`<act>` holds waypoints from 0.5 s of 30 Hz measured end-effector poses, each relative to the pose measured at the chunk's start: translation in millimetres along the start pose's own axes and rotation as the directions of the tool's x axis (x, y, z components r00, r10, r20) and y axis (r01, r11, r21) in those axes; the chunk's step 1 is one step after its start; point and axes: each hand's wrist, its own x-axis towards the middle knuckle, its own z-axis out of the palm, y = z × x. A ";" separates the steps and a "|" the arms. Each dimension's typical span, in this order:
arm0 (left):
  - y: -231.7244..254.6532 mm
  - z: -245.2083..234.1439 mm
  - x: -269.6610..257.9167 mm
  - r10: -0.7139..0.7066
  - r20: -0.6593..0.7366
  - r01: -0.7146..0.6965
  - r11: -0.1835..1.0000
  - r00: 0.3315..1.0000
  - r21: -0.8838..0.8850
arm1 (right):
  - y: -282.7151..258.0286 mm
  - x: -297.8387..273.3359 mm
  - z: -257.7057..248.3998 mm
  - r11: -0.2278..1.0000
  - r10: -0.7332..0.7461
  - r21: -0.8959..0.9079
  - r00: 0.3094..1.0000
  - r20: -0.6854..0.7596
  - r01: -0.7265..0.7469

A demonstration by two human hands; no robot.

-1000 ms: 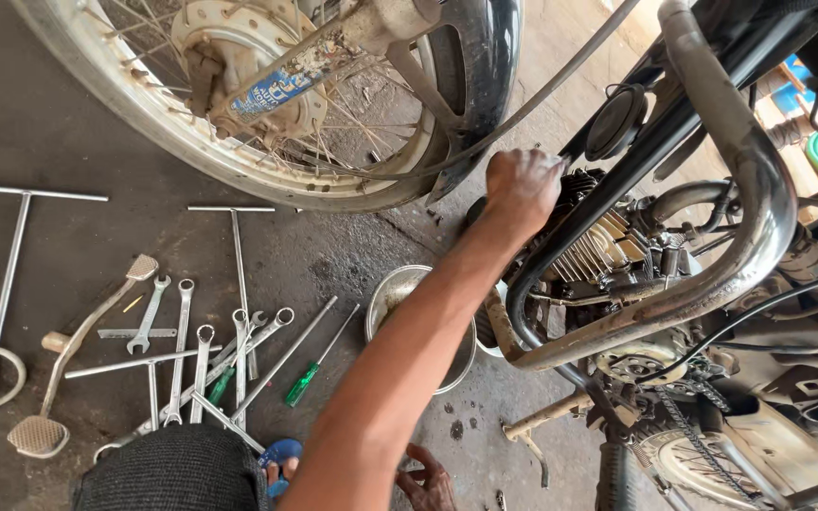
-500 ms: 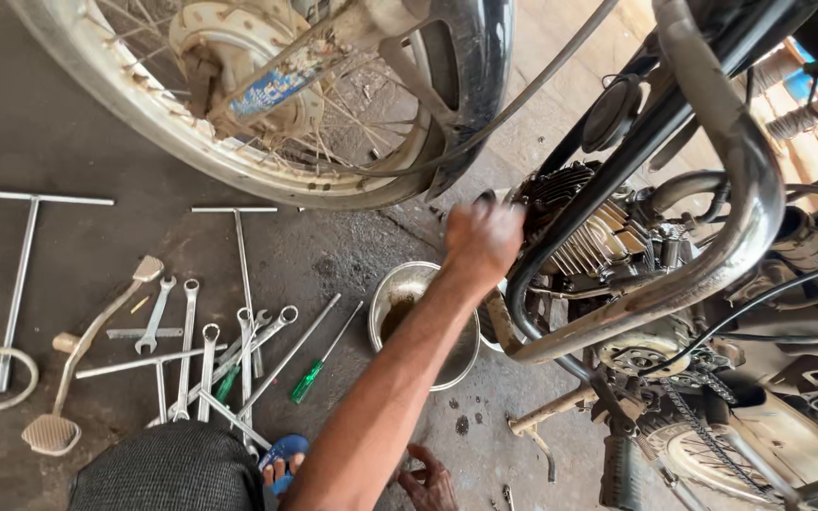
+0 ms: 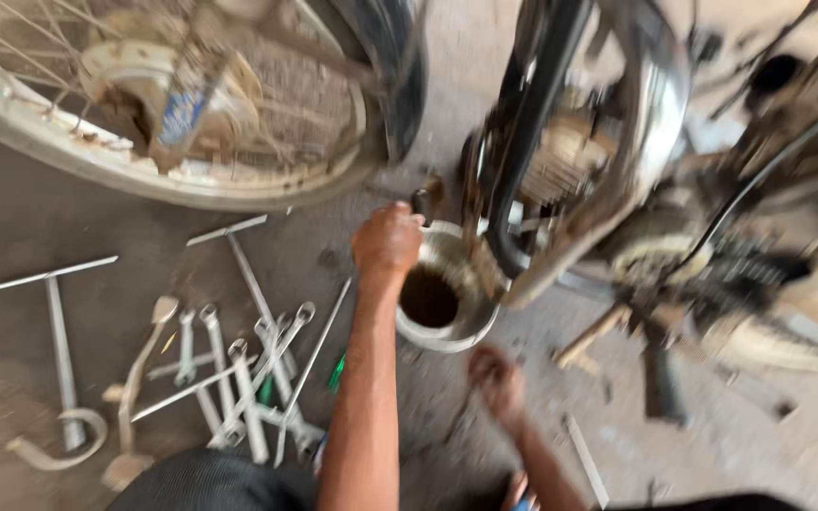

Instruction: The person cleans and works on the internal components of a motorcycle engine using a brush and liquid from a bowl, while another person assists by holding parts.

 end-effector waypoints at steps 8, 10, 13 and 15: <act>-133.3 212.6 -32.2 -0.173 0.298 0.181 0.984 0.939 0.002 | -52.1 67.3 43.6 0.739 0.053 -0.673 0.998 0.025 -0.022; -141.2 237.2 -45.0 -0.370 0.467 0.442 0.896 0.803 -0.050 | -41.3 82.0 49.6 0.451 0.376 -0.879 0.926 0.031 -0.153; -138.4 254.9 -53.5 -0.186 0.385 0.200 0.980 0.904 0.005 | 2.9 93.4 44.2 0.487 0.296 -0.871 0.924 0.242 0.072; -123.1 241.9 -54.0 -0.194 0.446 0.194 0.980 0.874 0.046 | 36.3 106.1 34.2 0.517 -0.044 -0.777 0.918 0.394 0.359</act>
